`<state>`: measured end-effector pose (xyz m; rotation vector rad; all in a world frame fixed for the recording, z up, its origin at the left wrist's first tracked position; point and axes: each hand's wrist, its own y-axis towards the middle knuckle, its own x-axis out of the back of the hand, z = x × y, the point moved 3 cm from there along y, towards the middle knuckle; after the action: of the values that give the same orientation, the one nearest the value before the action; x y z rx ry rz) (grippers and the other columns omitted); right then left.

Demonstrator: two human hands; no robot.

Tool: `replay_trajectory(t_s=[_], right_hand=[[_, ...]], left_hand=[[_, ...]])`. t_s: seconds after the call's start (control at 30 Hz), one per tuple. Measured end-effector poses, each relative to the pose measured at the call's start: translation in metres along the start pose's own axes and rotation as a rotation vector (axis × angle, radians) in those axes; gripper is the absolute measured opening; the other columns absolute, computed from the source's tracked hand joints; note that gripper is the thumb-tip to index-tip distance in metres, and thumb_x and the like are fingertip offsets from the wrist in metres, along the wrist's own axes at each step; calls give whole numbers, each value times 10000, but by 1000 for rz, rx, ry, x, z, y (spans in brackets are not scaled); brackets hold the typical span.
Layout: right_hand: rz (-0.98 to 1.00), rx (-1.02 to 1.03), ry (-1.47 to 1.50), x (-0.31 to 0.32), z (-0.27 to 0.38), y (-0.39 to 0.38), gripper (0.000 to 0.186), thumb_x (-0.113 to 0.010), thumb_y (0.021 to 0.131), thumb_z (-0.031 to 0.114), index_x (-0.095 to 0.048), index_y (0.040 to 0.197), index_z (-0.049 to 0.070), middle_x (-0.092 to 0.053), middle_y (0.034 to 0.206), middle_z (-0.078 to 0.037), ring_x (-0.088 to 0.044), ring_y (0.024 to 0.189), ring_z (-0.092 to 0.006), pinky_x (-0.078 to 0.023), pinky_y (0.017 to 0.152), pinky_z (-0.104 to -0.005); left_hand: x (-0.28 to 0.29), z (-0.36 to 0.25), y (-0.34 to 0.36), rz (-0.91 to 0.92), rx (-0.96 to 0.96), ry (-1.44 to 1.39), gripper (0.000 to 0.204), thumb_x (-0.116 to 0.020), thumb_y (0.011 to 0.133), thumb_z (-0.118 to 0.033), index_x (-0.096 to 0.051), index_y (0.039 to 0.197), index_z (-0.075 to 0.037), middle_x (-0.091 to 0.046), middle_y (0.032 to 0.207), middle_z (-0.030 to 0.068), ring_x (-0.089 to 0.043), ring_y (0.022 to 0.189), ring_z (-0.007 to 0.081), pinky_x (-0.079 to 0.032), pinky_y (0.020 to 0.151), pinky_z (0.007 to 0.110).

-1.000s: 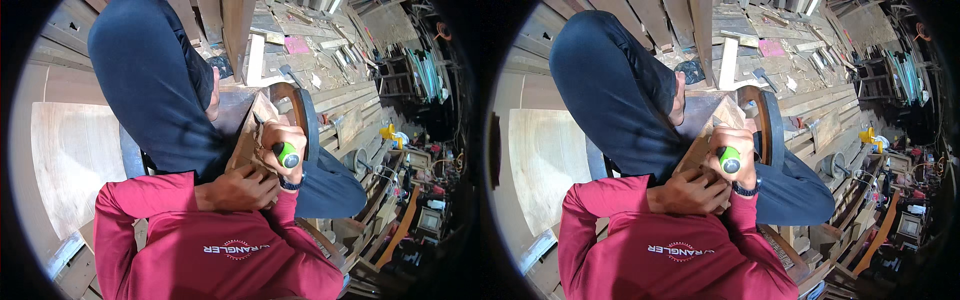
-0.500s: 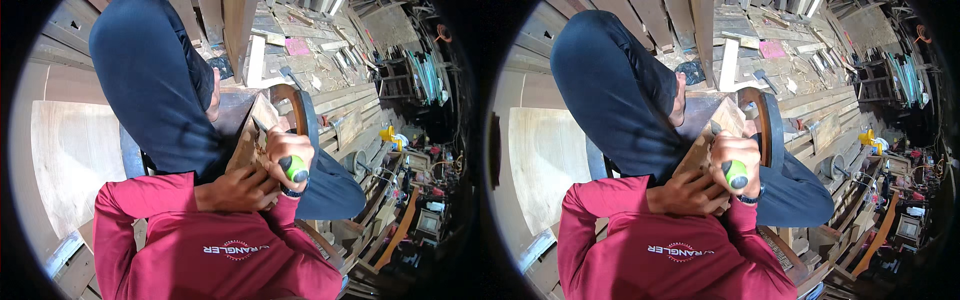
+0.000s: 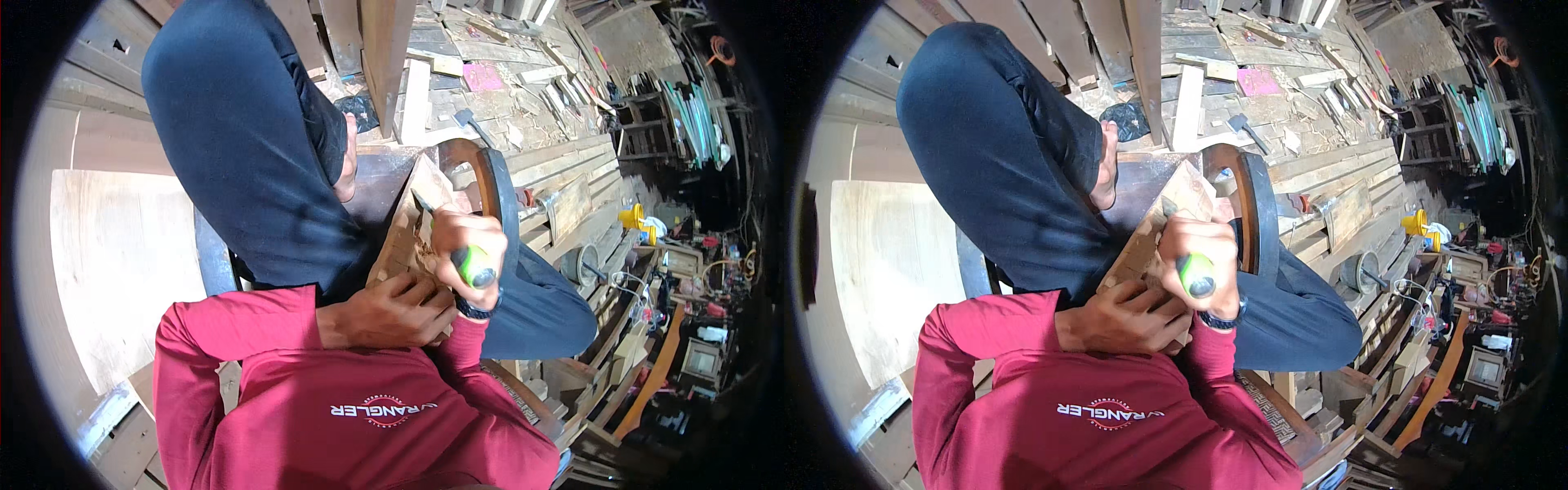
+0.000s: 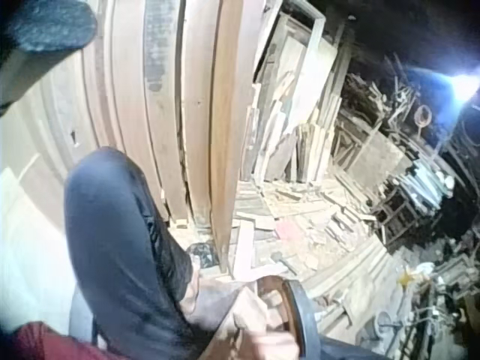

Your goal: Carving designs into a small piece of wood using a handheld chisel.

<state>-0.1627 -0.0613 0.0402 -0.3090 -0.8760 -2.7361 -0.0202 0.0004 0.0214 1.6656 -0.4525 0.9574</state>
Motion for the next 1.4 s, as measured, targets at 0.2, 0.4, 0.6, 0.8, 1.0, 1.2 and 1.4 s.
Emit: replay_trajectory(t_s=[0.2, 0.4, 0.6, 0.8, 1.0, 1.2, 1.4], right_hand=[[58, -146, -64, 0, -21, -3, 141, -687, 607, 13, -574, 692, 8, -542, 650, -102, -526, 566, -268, -448, 598, -350], [49, 3, 100, 3, -4, 2, 145, -690, 597, 1, -572, 678, 17, -539, 618, -77, -519, 557, -257, -432, 571, -356], [21, 80, 125, 0, 7, -6, 158, -700, 602, -45, -586, 693, 17, -561, 661, -86, -536, 574, -262, -443, 571, -361], [88, -63, -24, 0, -11, -4, 150, -694, 618, -27, -563, 689, -12, -562, 660, -106, -530, 577, -266, -431, 576, -369], [96, -22, -4, 0, 2, 1, 142, -671, 602, -38, -572, 689, 12, -562, 655, -105, -539, 571, -276, -445, 580, -370], [115, 28, 133, 6, 11, 3, 146, -679, 603, -6, -566, 695, 3, -584, 667, -117, -546, 576, -278, -443, 580, -357], [76, -99, -40, 2, -12, -2, 148, -678, 592, -22, -553, 669, -6, -570, 663, -121, -536, 573, -269, -429, 565, -360]], left_hand=[[-2, -1, -2, 81, -69, 46, 258, -626, 900, -392, -716, 1027, -187, -691, 1034, -41, -650, 835, 105, -502, 698, 260], [-1, -2, -2, -11, -11, 39, 247, -614, 923, -400, -715, 1021, -197, -690, 1046, -48, -655, 861, 105, -494, 675, 255], [0, -2, -3, -66, 5, 39, 254, -609, 944, -429, -704, 994, -199, -698, 1014, -65, -669, 865, 96, -503, 701, 251], [1, -1, -1, 39, -23, 45, 245, -628, 910, -412, -704, 1003, -199, -696, 1027, -62, -678, 904, 99, -526, 734, 275], [0, 0, -4, -64, 23, -34, 234, -648, 885, -377, -708, 1000, -182, -696, 1040, -42, -681, 917, 113, -540, 742, 277], [-3, -2, -1, -38, 1, -28, 270, -630, 891, -360, -716, 1053, -161, -673, 987, -23, -664, 865, 131, -537, 718, 264], [-2, -1, -3, 77, 1, 10, 273, -627, 888, -372, -724, 1049, -175, -682, 1015, -50, -674, 888, 116, -539, 738, 269]])
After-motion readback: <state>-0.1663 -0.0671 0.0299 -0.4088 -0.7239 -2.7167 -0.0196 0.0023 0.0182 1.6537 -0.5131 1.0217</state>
